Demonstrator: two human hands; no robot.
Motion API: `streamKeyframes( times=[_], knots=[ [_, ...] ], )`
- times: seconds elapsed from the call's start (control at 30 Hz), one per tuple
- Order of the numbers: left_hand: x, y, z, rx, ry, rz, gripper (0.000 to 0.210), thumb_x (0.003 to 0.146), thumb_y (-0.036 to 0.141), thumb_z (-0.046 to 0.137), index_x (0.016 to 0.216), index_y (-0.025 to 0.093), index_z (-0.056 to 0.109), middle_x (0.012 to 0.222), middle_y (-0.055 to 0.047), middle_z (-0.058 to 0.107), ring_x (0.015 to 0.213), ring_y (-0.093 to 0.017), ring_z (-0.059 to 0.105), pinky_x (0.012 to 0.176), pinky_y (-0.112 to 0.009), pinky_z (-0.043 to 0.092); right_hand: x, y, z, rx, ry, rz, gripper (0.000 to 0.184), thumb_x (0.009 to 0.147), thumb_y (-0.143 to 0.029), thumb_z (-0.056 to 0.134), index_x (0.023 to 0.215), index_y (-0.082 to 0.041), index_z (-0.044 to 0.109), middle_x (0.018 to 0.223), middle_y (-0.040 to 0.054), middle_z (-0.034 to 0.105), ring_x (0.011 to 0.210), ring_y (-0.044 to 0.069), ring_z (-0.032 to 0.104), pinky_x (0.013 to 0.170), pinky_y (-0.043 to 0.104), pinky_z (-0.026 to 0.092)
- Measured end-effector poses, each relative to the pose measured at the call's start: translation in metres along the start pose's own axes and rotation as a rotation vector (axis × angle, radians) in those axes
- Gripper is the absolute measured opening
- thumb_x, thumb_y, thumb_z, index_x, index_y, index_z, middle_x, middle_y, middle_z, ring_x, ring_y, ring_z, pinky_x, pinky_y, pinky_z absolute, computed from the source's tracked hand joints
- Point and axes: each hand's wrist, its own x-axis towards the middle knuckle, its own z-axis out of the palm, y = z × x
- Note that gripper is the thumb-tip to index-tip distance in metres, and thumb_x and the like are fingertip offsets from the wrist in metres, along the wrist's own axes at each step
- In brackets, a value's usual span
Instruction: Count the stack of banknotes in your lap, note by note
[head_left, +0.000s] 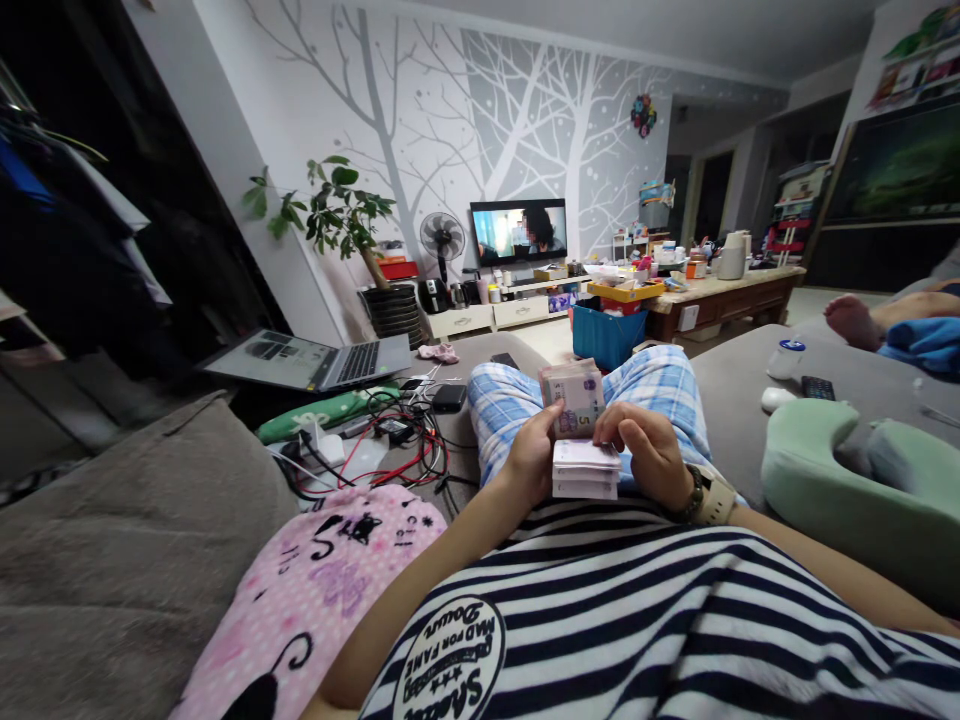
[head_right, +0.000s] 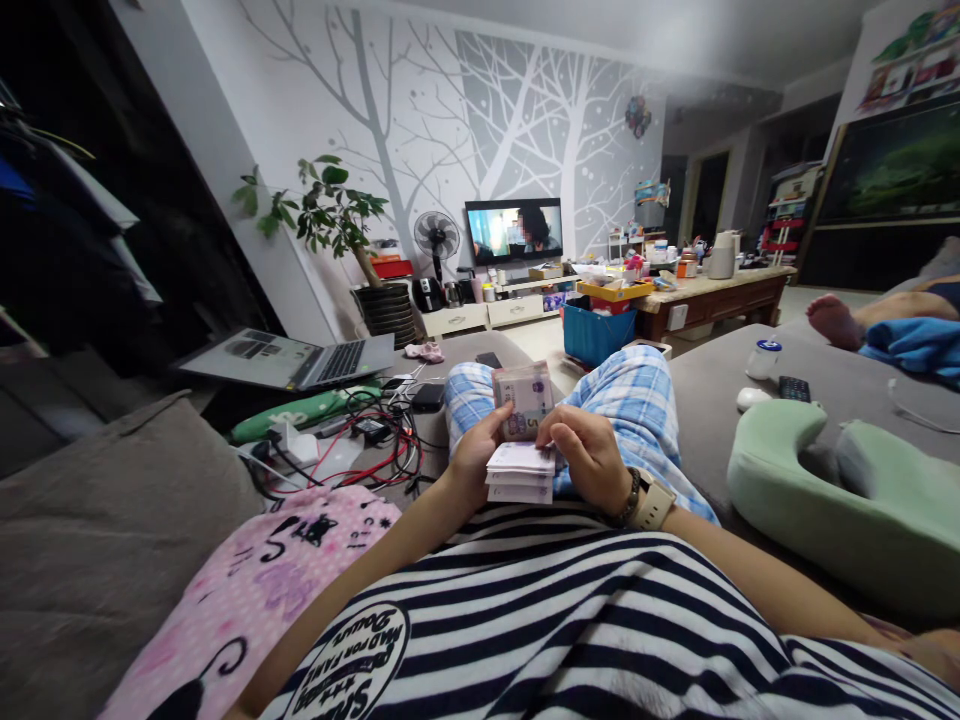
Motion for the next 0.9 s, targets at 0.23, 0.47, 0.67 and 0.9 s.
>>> streamKeyframes(
  times=[0.23,0.47,0.67,0.9],
  knots=[
    [0.002,-0.002,-0.011,0.086,-0.033,0.052,0.028,0.092,0.015,0.053,0.106,0.004,0.074,0.089,-0.015,0.079,0.09,-0.028,0.076,0.09,-0.04,0.058,0.006,0.009,0.002,-0.217,0.224,0.207,0.04,0.092,-0.048,0.064,0.064,-0.022,0.052,0.055,-0.0049,0.047,0.054,0.013,0.041,0.055,0.028,0.034],
    [0.004,-0.004,-0.011,0.069,-0.034,0.096,0.032,0.082,0.006,0.058,0.111,0.005,0.072,0.086,-0.013,0.08,0.089,-0.028,0.077,0.09,-0.04,0.058,0.008,0.016,0.001,-0.209,0.203,0.237,0.044,0.092,-0.051,0.062,0.061,-0.022,0.049,0.054,-0.005,0.044,0.053,0.012,0.039,0.054,0.028,0.032],
    [0.006,-0.004,-0.011,0.042,-0.069,0.05,0.036,0.087,0.016,0.059,0.12,0.006,0.07,0.1,-0.014,0.08,0.095,-0.028,0.076,0.093,-0.041,0.058,0.007,0.016,0.001,-0.208,0.216,0.202,0.042,0.092,-0.05,0.062,0.063,-0.022,0.051,0.055,-0.0047,0.046,0.054,0.012,0.04,0.054,0.028,0.033],
    [0.004,0.0,-0.004,-0.023,-0.069,0.001,0.038,0.094,0.022,0.051,0.125,0.009,0.068,0.1,-0.012,0.08,0.094,-0.027,0.076,0.091,-0.04,0.058,0.005,0.006,0.001,-0.21,0.182,0.088,0.034,0.092,-0.041,0.063,0.066,-0.023,0.051,0.057,-0.0048,0.044,0.055,0.013,0.039,0.055,0.028,0.034]
  ],
)
